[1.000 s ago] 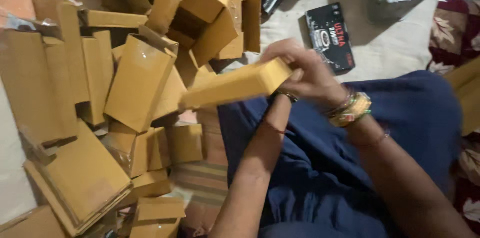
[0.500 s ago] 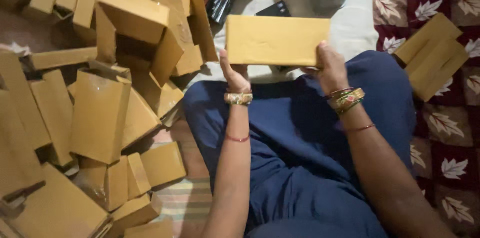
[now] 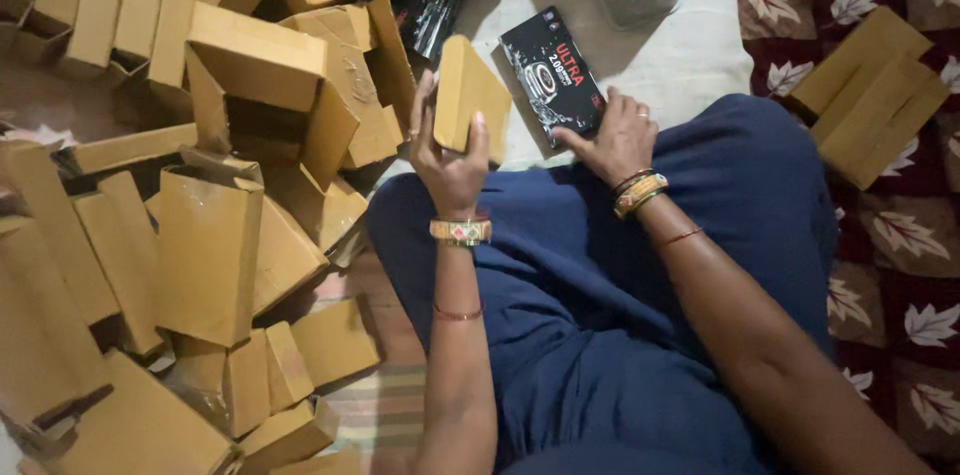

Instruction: The person sits on the floor and packs smart watches into small cardboard boxes. She opens a watch box, removes the watch and accessories, places them into a larger shipping box, and seals it with tape. She repeats this process for multiple units.

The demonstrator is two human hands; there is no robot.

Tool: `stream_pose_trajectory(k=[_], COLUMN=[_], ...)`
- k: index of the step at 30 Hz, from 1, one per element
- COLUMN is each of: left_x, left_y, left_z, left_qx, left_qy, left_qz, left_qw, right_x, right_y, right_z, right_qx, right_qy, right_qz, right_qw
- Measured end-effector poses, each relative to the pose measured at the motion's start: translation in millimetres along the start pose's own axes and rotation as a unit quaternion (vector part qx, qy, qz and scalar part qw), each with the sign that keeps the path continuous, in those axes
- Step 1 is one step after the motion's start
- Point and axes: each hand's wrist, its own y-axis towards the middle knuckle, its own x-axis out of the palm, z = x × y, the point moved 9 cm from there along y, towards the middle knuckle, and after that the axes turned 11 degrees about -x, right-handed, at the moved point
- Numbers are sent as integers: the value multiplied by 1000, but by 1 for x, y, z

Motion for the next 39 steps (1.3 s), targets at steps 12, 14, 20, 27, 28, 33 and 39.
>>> stream_pose_trajectory(k=[12, 14, 20, 27, 28, 33, 39], left_x=[-2, -2, 9, 44, 52, 69, 68], left_y=[-20, -16, 7, 33, 39, 53, 57], left_z=[30, 34, 4, 9, 13, 26, 29], left_qx=[-18, 2, -126, -64, -48, -50, -51], left_qy=[9, -18, -22, 94, 72, 56, 121], left_qz=[-116, -129, -209, -319, -326, -343, -230], left_qw=[993, 991, 970, 941, 941, 936, 964], right_x=[37, 35, -34, -116, -125, -136, -120], right_y=[11, 8, 14, 18, 18, 14, 15], right_z=[39, 49, 60, 60, 60, 59, 70], right_qx=[160, 212, 139, 13, -2, -7, 31], right_qy=[241, 411, 597, 563, 559, 593, 618], right_qz=[-32, 25, 210, 300, 313, 340, 333], right_qw=[957, 886, 762, 770, 767, 730, 711])
